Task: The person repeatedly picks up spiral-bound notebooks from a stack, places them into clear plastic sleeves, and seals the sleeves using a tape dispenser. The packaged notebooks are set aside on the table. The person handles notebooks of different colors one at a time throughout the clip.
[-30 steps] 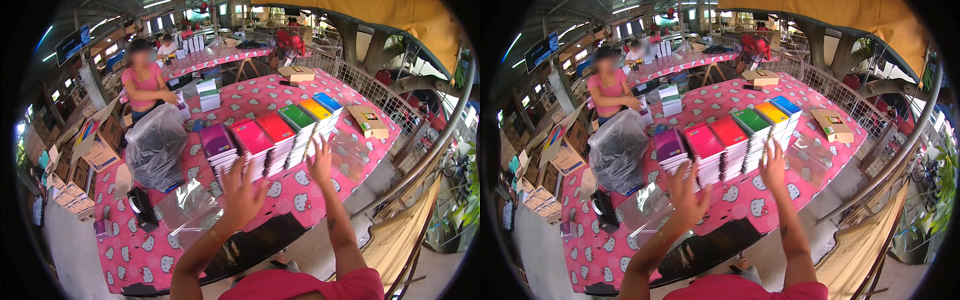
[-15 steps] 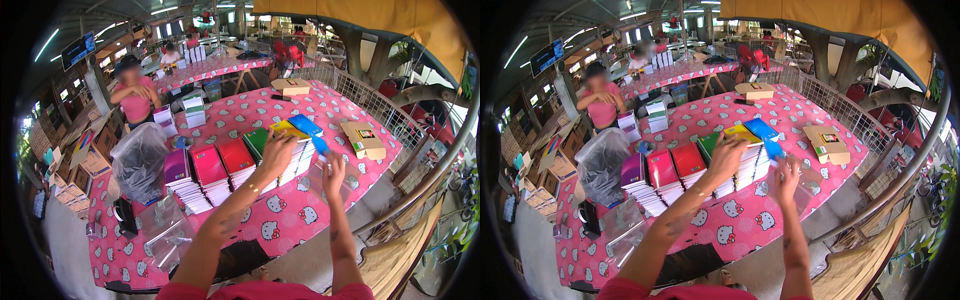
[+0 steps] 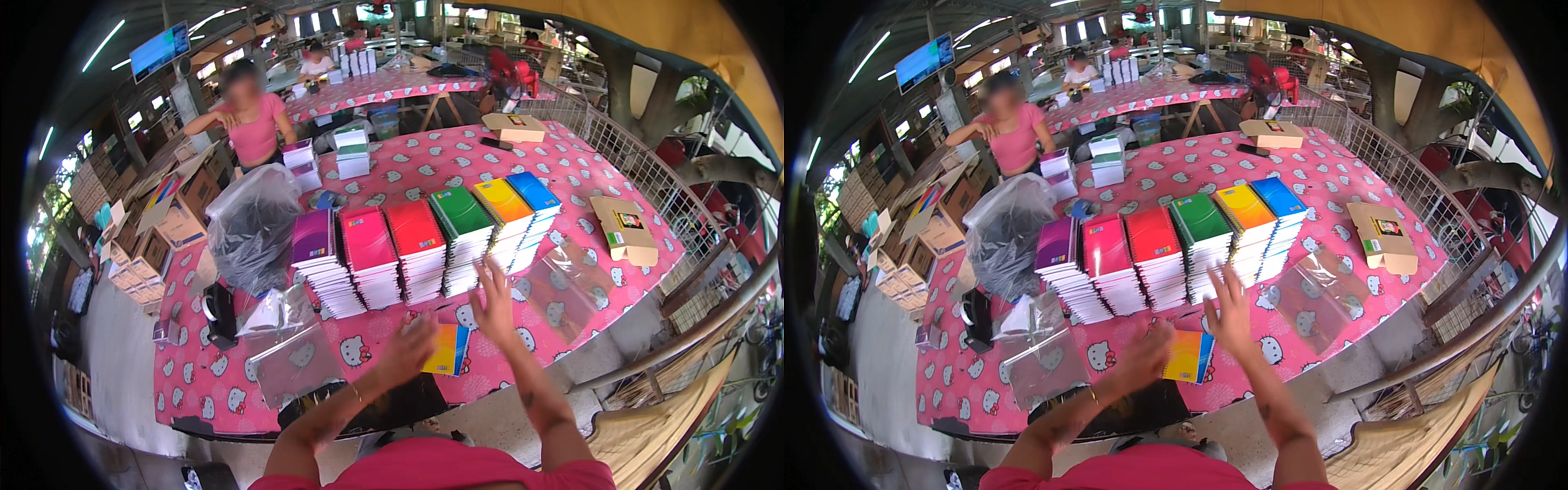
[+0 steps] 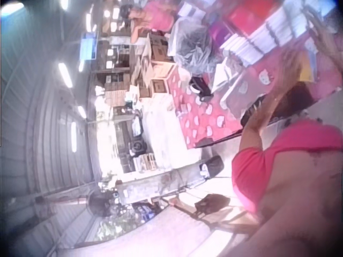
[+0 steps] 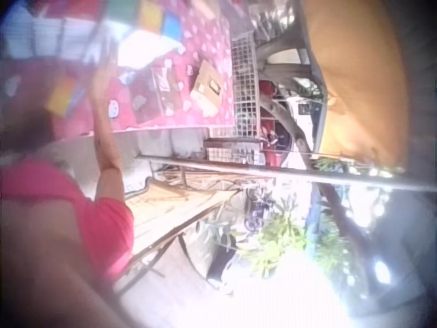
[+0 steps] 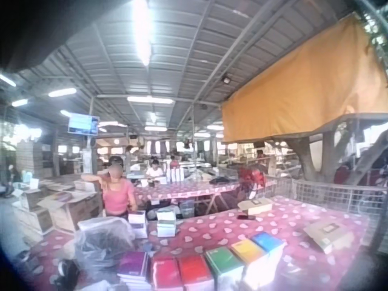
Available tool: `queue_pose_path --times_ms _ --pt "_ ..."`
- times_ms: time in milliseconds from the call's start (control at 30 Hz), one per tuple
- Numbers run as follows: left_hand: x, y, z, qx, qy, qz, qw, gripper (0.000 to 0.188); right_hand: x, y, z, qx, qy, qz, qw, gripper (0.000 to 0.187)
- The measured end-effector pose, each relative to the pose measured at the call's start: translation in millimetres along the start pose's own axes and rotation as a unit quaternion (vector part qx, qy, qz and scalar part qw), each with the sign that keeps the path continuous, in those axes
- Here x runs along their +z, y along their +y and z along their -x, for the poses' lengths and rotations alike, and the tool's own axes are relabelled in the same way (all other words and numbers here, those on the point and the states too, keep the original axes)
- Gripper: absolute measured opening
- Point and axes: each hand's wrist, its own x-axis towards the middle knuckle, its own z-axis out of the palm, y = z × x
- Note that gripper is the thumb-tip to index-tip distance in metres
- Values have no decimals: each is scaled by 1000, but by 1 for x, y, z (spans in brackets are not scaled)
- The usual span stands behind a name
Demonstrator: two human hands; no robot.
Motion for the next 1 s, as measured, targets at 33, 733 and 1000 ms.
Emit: queue_pose_path --times_ms 33,733,1000 --pt "-25 -4 -37 -8 82 -13 997 45 1 4 -32 -23 10 69 997 59" --pt "39 -3 -66 -233 -277 -34 932 50 3 40 -23 -8 22 98 995 64" --pt "-66 -18 -147 -85 131 -235 959 46 -49 27 -49 -87 125 167 974 20"
